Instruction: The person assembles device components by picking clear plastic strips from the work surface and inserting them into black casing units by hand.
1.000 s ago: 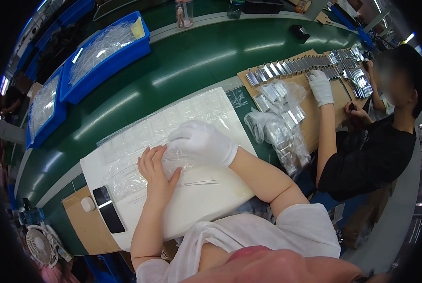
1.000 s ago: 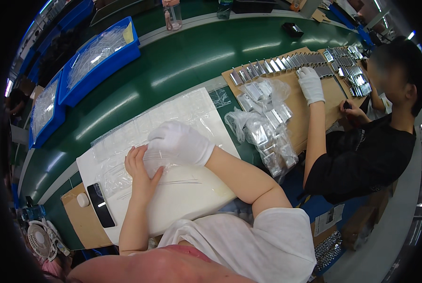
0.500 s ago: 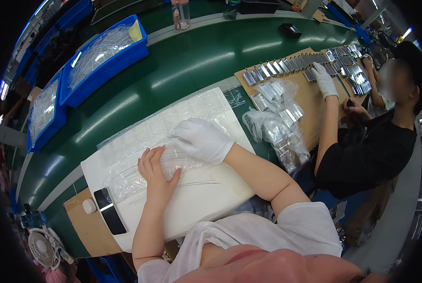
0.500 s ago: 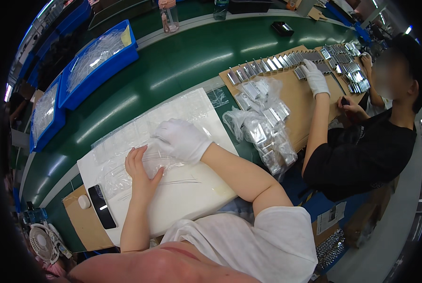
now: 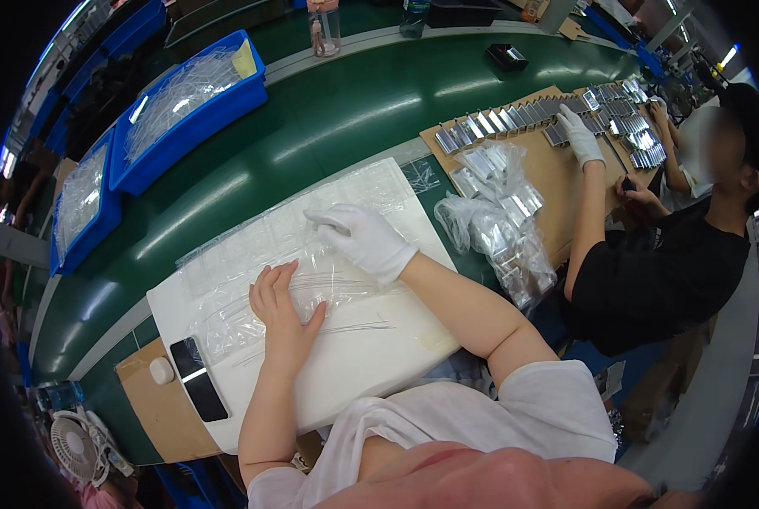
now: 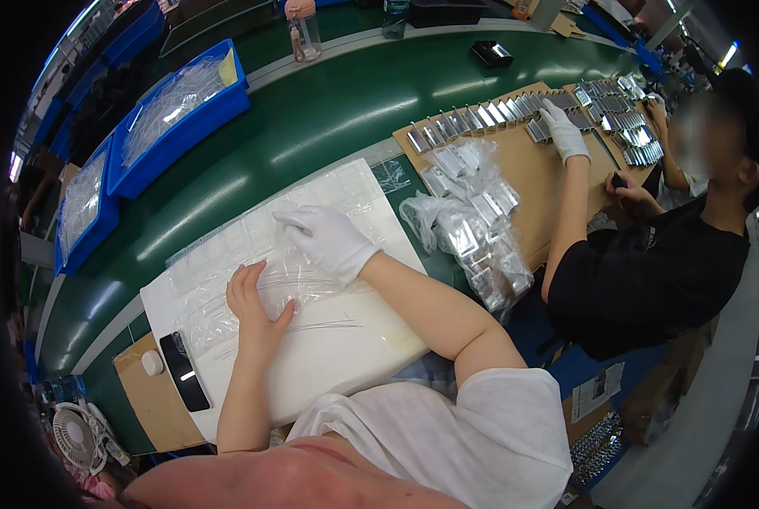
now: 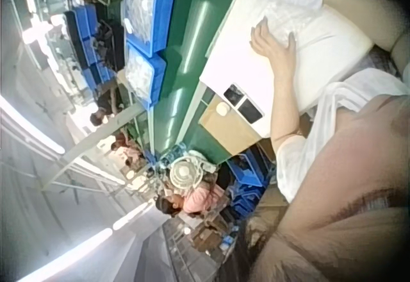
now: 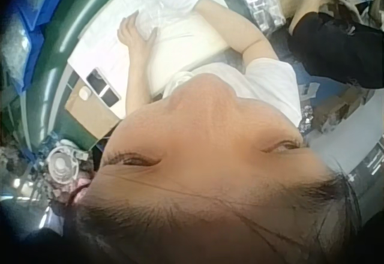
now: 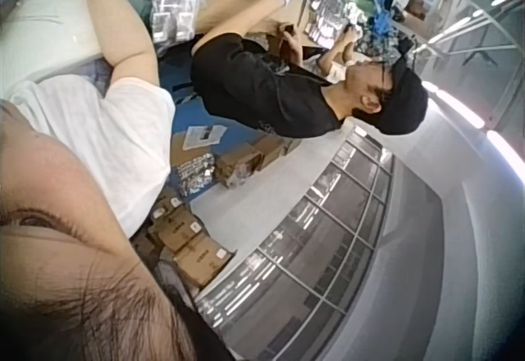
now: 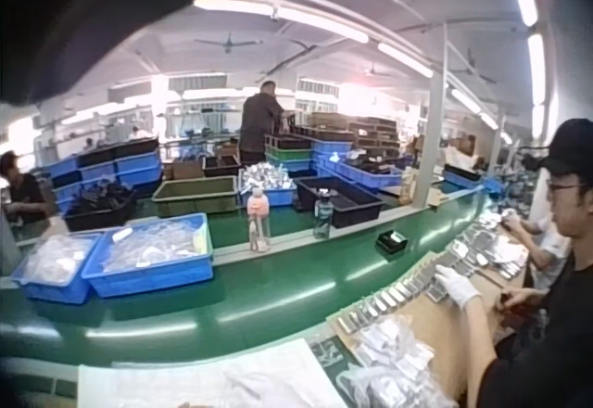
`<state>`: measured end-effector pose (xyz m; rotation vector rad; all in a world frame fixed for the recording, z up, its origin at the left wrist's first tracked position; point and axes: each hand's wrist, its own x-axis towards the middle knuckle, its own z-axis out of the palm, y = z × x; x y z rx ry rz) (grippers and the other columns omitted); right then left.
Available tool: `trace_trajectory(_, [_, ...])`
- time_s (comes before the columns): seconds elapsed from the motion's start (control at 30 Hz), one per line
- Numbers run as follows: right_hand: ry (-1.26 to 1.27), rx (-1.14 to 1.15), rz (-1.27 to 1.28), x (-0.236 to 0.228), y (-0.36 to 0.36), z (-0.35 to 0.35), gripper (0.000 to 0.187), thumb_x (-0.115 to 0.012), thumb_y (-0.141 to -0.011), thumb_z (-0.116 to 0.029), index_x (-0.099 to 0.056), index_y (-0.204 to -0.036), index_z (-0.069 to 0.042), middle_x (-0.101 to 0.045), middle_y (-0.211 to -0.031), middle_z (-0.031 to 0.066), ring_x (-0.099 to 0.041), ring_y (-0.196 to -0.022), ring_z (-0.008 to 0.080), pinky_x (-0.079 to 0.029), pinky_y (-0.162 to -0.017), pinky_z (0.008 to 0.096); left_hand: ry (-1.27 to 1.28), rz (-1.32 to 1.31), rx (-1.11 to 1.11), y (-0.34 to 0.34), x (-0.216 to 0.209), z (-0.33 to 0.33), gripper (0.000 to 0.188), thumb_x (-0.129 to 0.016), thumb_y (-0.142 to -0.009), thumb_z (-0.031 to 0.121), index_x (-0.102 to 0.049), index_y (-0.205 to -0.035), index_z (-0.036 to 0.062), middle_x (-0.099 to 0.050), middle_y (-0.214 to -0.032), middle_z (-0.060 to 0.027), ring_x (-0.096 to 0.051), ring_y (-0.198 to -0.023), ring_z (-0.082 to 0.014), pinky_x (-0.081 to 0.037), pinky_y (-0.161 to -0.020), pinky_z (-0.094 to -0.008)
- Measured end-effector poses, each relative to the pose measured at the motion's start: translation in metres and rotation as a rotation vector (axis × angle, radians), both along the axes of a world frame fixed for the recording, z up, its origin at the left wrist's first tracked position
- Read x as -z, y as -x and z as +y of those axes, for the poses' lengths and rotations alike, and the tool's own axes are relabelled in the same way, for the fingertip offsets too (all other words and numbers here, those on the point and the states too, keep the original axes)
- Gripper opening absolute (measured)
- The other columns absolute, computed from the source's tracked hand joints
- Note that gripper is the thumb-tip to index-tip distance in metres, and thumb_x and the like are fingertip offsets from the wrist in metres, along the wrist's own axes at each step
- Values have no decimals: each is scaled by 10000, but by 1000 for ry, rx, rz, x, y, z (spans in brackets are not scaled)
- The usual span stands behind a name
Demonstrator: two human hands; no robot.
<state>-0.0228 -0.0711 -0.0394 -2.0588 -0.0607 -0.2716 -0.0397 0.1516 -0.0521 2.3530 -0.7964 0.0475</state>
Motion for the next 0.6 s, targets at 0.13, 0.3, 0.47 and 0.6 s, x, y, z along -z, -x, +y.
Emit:
trace_trajectory(0.13, [-84, 8, 33, 4, -2, -2, 339, -587, -945, -138, -713, -1254, -80, -730, -1116, 92, -664, -930, 232, -521, -874, 307, -4, 9, -8, 0, 0, -1, 795, -784, -762, 118, -417, -1467, 86, -407, -1452, -131, -295, -1437, -382, -93, -1212, -579])
trace_trajectory(0.3, [-227, 7, 78, 5, -3, -6, 350, -578, -950, -114, -702, -1274, -65, -727, -1193, 76, -670, -964, 195, -518, -884, 285, -37, -9, -19, -1, 0, -1, 806, -795, -755, 130, -416, -1466, 91, -404, -1451, -128, -294, -1436, -380, -82, -1210, -590])
trace_trajectory(0.47, [-291, 4, 131, 1, -3, -8, 345, -581, -961, -111, -698, -1281, -58, -719, -1229, 70, -673, -1003, 177, -518, -908, 275, -67, -43, -45, -1, -2, -2, 822, -806, -748, 143, -412, -1467, 95, -402, -1448, -123, -293, -1435, -380, -72, -1208, -599])
trace_trajectory(0.6, [-403, 21, 117, 1, -3, -5, 341, -581, -969, -103, -696, -1286, -55, -716, -1230, 78, -672, -1046, 181, -517, -937, 270, -69, -56, -39, -1, 0, -1, 829, -811, -745, 146, -408, -1468, 96, -401, -1449, -120, -292, -1435, -381, -68, -1209, -599])
